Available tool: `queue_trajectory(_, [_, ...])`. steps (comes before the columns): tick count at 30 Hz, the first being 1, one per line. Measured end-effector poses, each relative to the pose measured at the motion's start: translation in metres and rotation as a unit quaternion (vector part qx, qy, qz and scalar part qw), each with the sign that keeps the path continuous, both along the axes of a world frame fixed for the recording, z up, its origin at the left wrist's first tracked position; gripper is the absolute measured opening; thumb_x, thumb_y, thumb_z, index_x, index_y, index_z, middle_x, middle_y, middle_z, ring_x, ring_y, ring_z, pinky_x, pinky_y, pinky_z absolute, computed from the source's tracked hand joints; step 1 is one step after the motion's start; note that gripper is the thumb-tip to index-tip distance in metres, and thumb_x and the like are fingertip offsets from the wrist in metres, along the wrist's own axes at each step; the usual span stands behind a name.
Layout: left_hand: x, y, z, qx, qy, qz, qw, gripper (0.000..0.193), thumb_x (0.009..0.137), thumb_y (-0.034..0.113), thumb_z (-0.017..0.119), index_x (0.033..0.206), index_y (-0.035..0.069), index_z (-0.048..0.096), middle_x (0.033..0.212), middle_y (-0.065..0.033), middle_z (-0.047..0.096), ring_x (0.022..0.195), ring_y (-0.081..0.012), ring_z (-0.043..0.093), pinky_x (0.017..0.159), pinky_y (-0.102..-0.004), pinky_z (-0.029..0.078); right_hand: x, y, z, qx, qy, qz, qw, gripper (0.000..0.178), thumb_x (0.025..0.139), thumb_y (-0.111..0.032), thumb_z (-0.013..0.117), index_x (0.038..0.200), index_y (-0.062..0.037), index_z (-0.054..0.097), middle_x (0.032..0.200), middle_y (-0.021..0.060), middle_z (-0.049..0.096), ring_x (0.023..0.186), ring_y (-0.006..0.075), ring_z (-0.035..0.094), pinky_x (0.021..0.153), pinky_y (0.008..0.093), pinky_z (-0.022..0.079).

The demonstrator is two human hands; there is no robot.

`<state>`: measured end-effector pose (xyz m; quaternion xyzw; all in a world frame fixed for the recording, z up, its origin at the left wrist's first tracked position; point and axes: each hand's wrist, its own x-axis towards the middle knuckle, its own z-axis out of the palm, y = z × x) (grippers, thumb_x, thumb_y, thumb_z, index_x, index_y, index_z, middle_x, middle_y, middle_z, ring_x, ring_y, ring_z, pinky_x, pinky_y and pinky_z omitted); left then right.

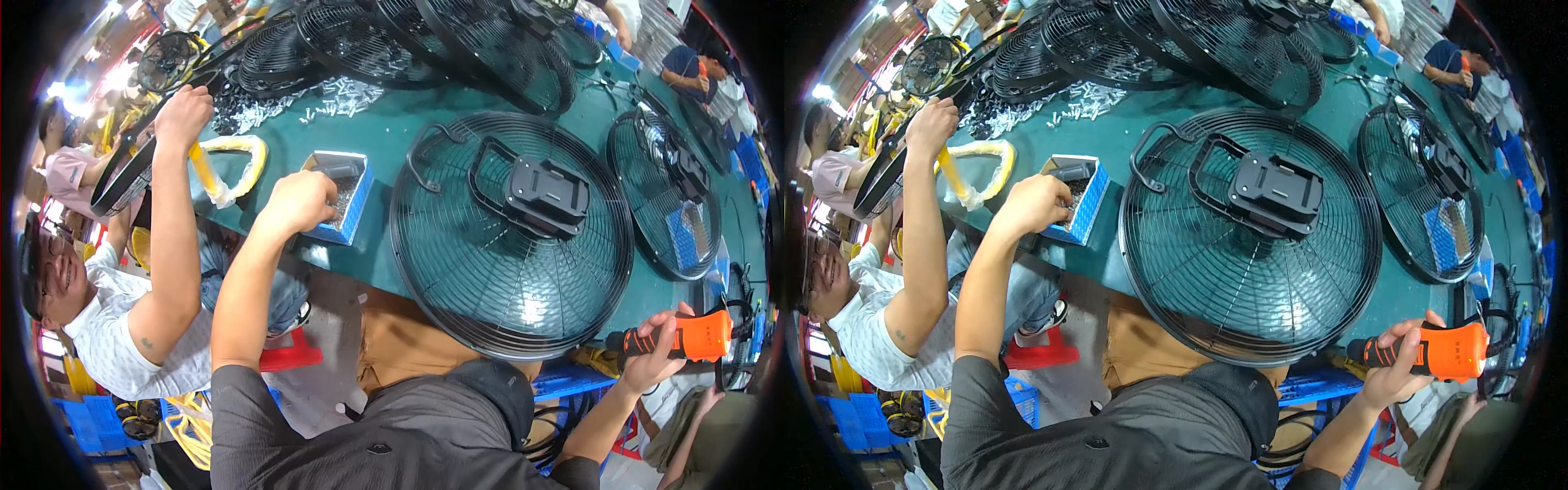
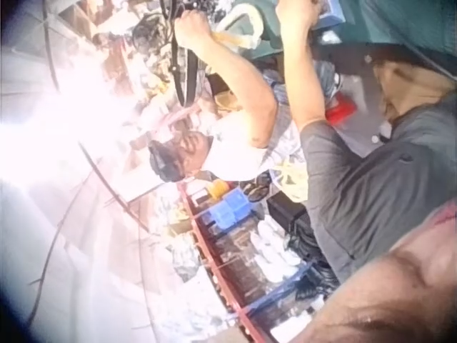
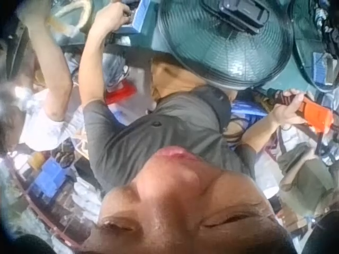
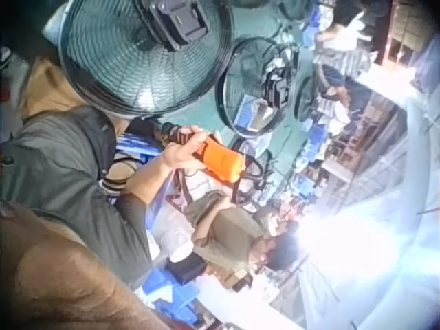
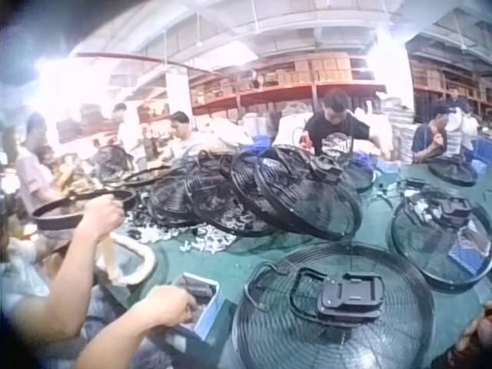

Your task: Assemble the outer mesh grill and components of industrial or floor electric fans using a power screwdriver.

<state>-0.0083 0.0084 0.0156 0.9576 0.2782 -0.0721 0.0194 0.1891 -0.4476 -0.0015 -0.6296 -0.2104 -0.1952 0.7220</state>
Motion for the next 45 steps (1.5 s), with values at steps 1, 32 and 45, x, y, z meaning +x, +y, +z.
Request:
queue_trajectory(1, [-0.001,0.0,-0.002,-0.014,-0.007,0.013,1.0,0.014,0.071,0.019,0.071,0.083,0.013,0.074,0.083,-0.0114,0.069,0.083,-0.0313,0.067,0.076,-0.0417,0.052,-0.001,0.001,0.001,0.002,-0.001,0.003,1.0,0.032,0.092,-0.01,0.053,0.118,0.0088,0.044,0.076,0.0105,0.054,0.056,0.0119,0.049,0.055,0.0237,0.042])
queue_trajectory(32, [-0.059,-0.219,-0.087,-0.918,-0.304,0.09,0.237,0.02,0.094,0.011,0.056,0.101,-0.003,0.068,0.084,-0.0117,0.062,0.061,-0.0093,0.047,0.054,-0.0214,0.038,-0.093,0.032,0.063,0.269,0.059,0.342,0.899,0.047,0.087,-0.019,0.062,0.121,0.0056,0.039,0.079,0.0069,0.047,0.055,0.0151,0.052,0.052,0.029,0.046])
queue_trajectory(45, [-0.042,-0.255,-0.099,-0.965,-0.211,0.122,0.095,0.028,0.099,0.023,0.049,0.111,0.005,0.066,0.094,-0.0064,0.065,0.056,-0.0091,0.045,0.055,-0.0233,0.036,-0.122,0.07,0.039,0.236,-0.073,0.352,0.903,0.041,0.086,-0.017,0.068,0.112,-0.0024,0.041,0.08,0.0097,0.055,0.052,0.0181,0.062,0.045,0.0288,0.055])
